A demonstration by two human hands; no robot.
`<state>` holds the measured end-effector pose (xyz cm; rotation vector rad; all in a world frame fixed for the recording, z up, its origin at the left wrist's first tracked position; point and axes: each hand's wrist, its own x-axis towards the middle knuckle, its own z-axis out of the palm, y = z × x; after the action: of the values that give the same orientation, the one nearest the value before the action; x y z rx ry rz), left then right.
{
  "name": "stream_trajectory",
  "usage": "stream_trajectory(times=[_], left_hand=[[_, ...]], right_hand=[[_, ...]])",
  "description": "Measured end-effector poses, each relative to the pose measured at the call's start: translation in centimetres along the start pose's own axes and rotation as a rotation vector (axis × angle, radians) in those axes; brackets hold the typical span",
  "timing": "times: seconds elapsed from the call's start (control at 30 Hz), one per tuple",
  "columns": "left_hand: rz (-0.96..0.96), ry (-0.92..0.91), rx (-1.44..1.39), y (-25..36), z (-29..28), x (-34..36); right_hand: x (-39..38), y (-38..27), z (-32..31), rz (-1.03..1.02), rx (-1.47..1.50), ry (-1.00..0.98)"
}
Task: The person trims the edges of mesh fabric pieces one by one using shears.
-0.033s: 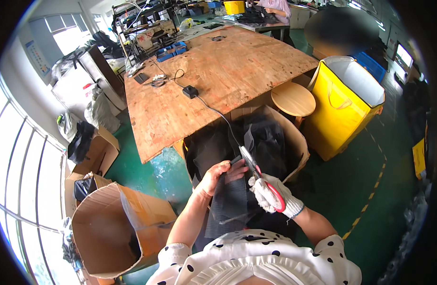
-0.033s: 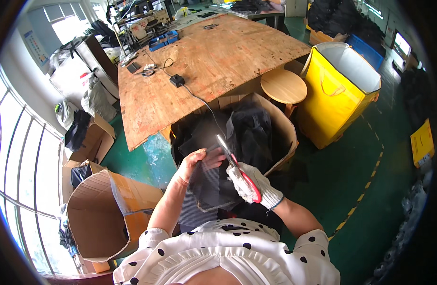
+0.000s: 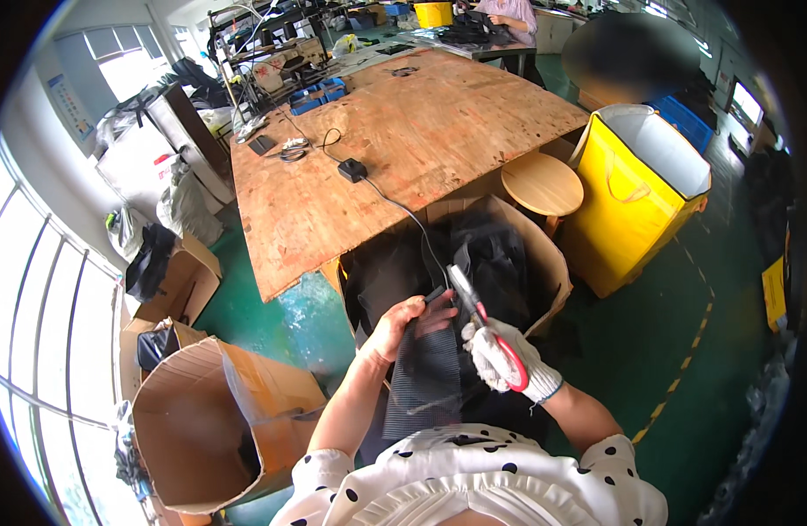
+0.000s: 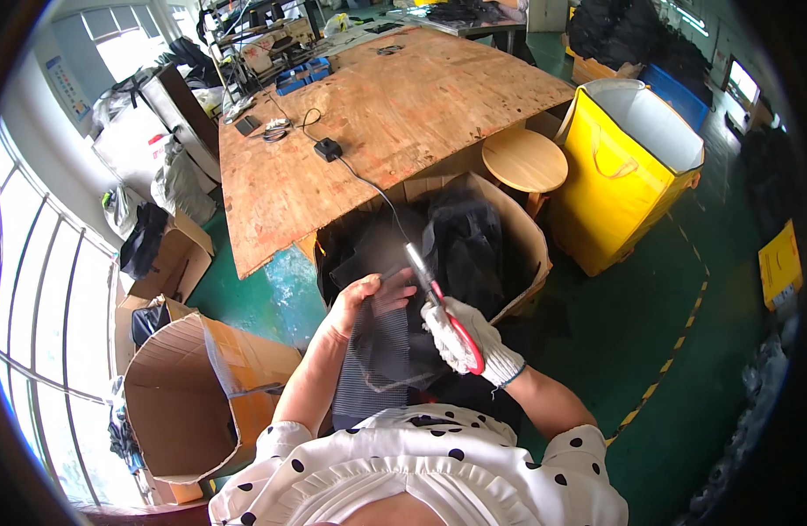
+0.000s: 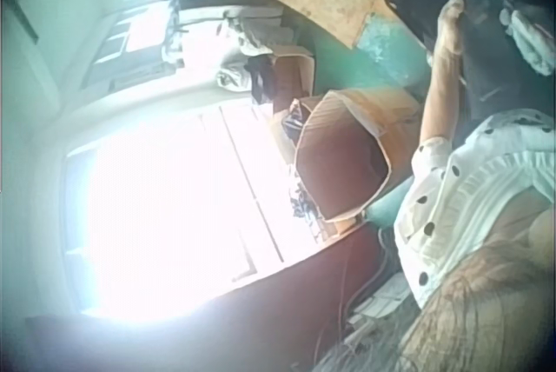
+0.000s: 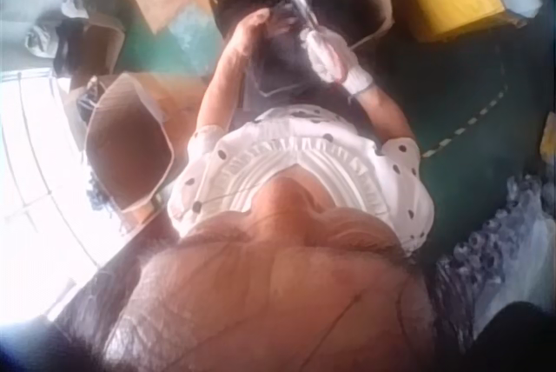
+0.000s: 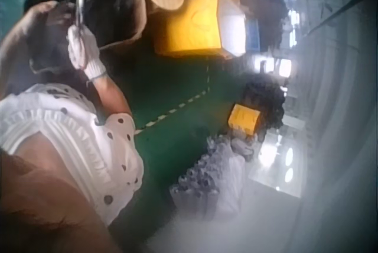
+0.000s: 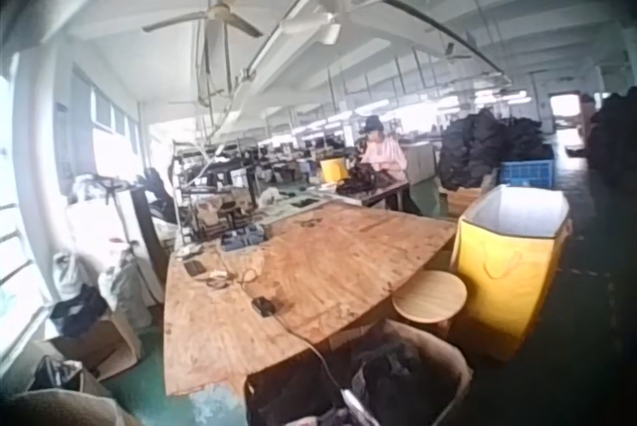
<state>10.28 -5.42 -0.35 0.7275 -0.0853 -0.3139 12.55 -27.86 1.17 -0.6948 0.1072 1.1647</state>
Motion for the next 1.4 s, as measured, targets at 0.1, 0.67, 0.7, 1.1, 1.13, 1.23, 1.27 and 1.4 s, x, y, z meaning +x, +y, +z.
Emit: stream_trajectory(times=[0.1,0.67,0.7,1.1,1.13,1.23,1.27,1.4], left_hand=[[0.041,0.053,0.209,0.7,1.2,0.1],[0.428,0.160,2.070,2.9,3.8,-4.0],[0.428,0.166,2.070,2.8,4.4,-4.5],[-0.414,-0.229,1.864,4.4,9.9,-10.8],[-0.393,-0.264,1.622,5.2,9.2,-10.7],[-0.330,-0.330,1.314,5.4,7.0,-10.7],[-0.311,-0.392,1.188,5.3,6.9,-10.9],[-0.246,-0.616,1.104,4.5,7.6,-11.4]], right_hand=[[-1.4,-0.6,0.8,-0.344,-0.224,0.029],[1.5,-5.9,-0.1,-0.690,0.296,-0.067],[1.5,-5.8,0.1,-0.717,0.250,0.014],[0.9,-6.0,1.2,-0.633,0.367,0.189],[0.7,-5.8,2.0,-0.682,0.300,0.199],[0.0,-6.4,1.4,-0.694,0.249,-0.008],[-0.1,-6.6,1.5,-0.707,0.251,-0.014],[-0.4,-7.1,1.7,-0.707,0.253,-0.025]])
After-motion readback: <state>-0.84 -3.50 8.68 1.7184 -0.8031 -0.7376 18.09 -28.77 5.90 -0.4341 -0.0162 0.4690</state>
